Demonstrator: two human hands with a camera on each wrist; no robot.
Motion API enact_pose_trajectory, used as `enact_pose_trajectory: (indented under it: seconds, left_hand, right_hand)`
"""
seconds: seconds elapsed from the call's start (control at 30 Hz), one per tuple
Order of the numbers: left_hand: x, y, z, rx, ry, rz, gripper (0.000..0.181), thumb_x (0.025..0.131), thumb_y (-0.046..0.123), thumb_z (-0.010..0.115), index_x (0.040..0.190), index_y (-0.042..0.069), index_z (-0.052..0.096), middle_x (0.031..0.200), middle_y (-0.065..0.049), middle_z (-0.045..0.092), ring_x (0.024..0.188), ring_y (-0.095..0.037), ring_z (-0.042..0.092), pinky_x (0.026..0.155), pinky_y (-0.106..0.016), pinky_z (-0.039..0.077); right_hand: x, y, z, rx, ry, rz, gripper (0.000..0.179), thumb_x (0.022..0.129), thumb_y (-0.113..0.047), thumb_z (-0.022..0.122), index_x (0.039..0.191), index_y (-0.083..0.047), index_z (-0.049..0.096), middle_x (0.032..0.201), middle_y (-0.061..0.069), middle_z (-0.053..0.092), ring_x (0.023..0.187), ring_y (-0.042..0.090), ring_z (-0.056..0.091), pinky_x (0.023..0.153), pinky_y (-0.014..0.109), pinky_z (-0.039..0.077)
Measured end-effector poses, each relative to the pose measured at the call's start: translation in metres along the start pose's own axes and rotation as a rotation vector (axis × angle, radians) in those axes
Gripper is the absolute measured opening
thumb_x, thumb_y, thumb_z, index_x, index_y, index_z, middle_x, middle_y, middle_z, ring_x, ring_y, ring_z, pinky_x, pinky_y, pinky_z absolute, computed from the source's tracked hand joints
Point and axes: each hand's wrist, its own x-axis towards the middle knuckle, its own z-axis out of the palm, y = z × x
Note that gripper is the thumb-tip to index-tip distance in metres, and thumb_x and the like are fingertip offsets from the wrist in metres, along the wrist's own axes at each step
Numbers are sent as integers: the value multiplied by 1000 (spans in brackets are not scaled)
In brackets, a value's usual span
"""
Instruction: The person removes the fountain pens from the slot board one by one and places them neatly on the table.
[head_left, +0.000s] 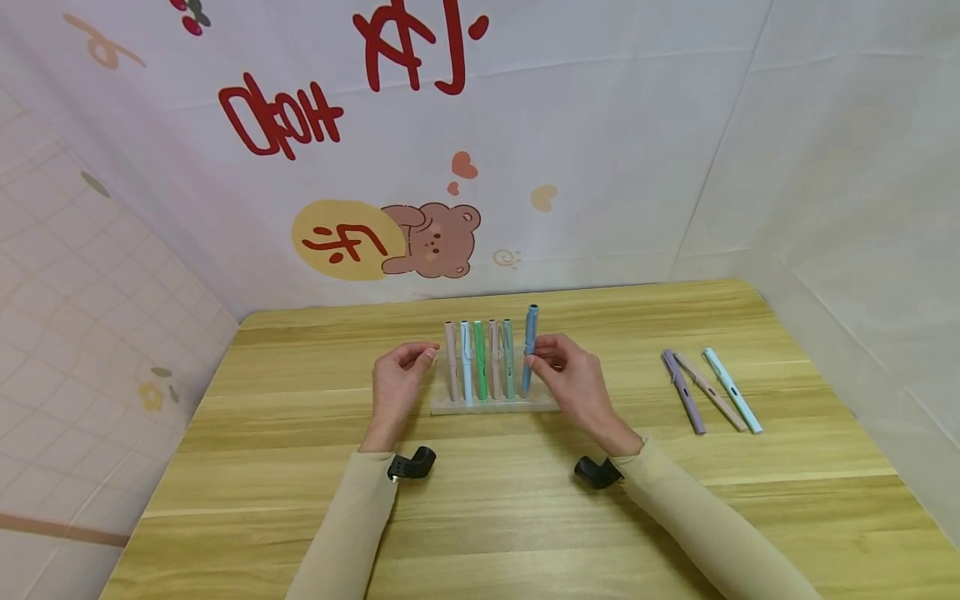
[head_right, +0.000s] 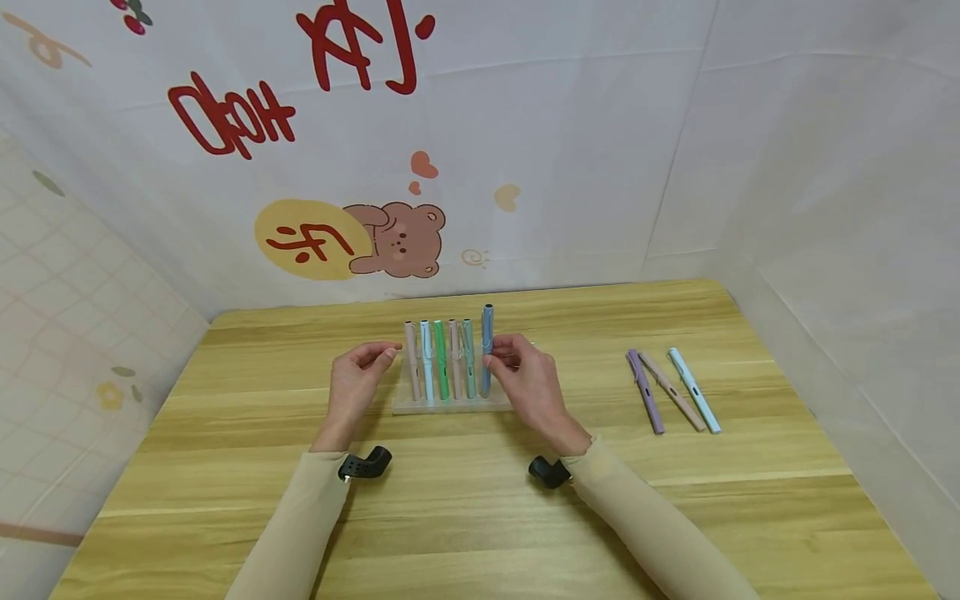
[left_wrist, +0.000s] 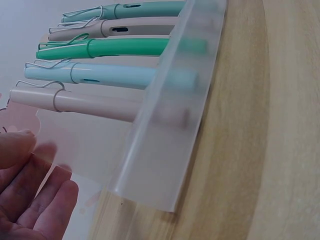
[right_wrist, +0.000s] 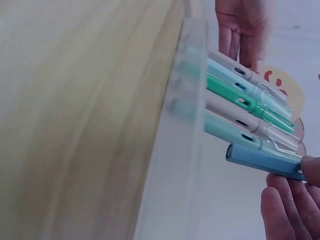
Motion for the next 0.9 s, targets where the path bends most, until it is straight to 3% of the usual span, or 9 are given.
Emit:
enact_pose_trajectory:
  seconds: [0.47,0.73,0.9]
  left_hand:
    - [0,0,0,-11,5,-3,16,101,11,69,109,0,77,111,-14,77,102,-24,71,81,-15,52]
    - [1,-1,1,-7,7,-7,16,100,12,70,109,0,77,111,-13,77,103,-24,71,81,-15,52]
    - [0,-1,1,-13,7,-9,16,101,12,69,109,0,77,111,-13,77,103,-24,71,81,-15,52]
  right_hand:
    - [-4,-17,-19,42,51,-33,28,98,-14,74,121,1,67,106,13,76,97,26,73,87,42,60]
    - [-7,-21,-30,48,87,-40,29,98,-15,74,121,0,68,106,14,76,97,27,73,83,18,56]
    - [-9,-21,-38,30,107,-53,28,97,-17,75,121,-2,69,104,10,77,94,20,73,80,15,55]
